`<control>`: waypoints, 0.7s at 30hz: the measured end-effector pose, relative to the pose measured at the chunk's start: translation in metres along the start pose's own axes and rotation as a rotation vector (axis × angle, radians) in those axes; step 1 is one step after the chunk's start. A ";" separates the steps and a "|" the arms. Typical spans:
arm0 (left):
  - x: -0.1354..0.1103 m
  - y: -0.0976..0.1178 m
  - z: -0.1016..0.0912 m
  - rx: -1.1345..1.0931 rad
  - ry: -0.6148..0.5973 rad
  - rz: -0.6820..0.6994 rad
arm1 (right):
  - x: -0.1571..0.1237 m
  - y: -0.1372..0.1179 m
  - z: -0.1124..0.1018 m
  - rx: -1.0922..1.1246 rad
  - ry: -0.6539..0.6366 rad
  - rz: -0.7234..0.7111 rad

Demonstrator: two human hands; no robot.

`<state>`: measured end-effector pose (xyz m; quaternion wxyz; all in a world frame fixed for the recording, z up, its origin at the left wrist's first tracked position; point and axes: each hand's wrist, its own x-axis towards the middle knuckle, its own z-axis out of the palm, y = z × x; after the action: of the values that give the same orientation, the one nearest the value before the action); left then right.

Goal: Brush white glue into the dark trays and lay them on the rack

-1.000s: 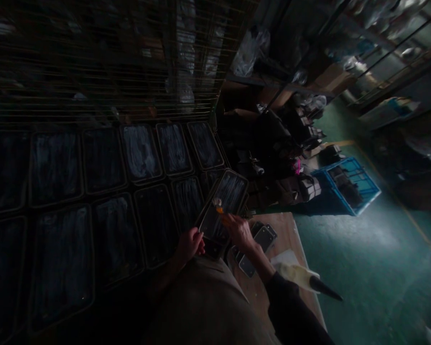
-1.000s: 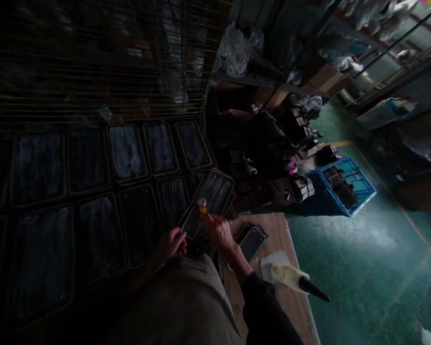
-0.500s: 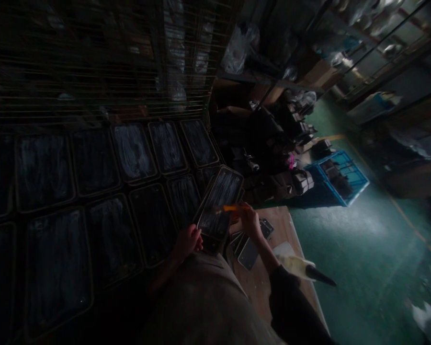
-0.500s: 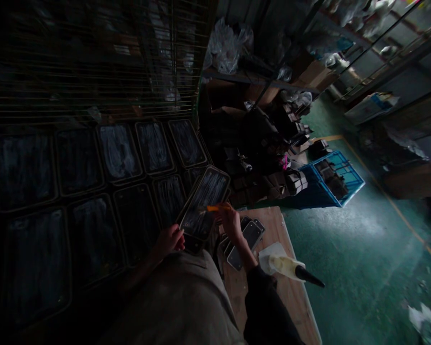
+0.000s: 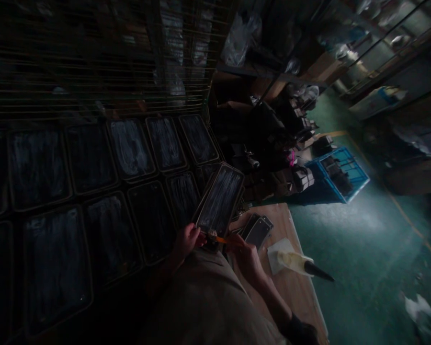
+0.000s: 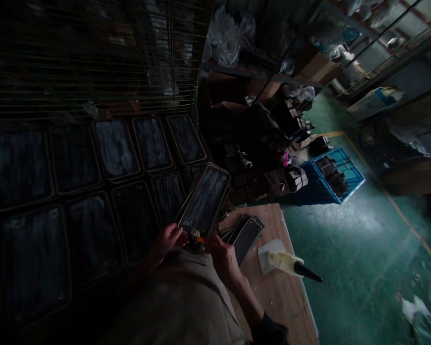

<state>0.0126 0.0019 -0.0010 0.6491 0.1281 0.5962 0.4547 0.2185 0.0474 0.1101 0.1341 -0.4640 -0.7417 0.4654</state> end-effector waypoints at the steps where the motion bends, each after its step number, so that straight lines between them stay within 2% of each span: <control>1: 0.000 0.000 0.000 0.013 -0.004 0.001 | 0.000 0.002 -0.003 0.057 0.008 0.028; 4: -0.001 0.004 0.002 0.097 -0.001 -0.010 | 0.023 0.018 -0.020 0.131 0.118 0.060; 7: -0.001 0.009 0.005 0.167 0.013 0.003 | 0.061 0.032 -0.043 0.009 0.283 0.009; 10: 0.000 0.010 0.006 0.184 0.028 0.004 | 0.094 0.034 -0.058 -0.114 0.389 -0.037; 12: 0.000 0.008 0.006 0.179 0.028 0.011 | 0.105 0.028 -0.062 -0.128 0.446 -0.066; 14: 0.000 0.006 0.005 0.171 0.022 0.030 | 0.107 0.023 -0.060 -0.108 0.477 -0.080; 18: 0.000 0.008 0.006 0.174 0.034 0.027 | 0.109 0.024 -0.055 -0.018 0.400 -0.028; 21: -0.001 0.015 0.008 0.175 0.066 -0.032 | 0.125 0.030 -0.060 0.027 0.473 -0.010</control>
<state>0.0131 0.0125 0.0117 0.6227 0.1597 0.6566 0.3946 0.2065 0.1869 0.0881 0.3128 -0.5547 -0.6856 0.3528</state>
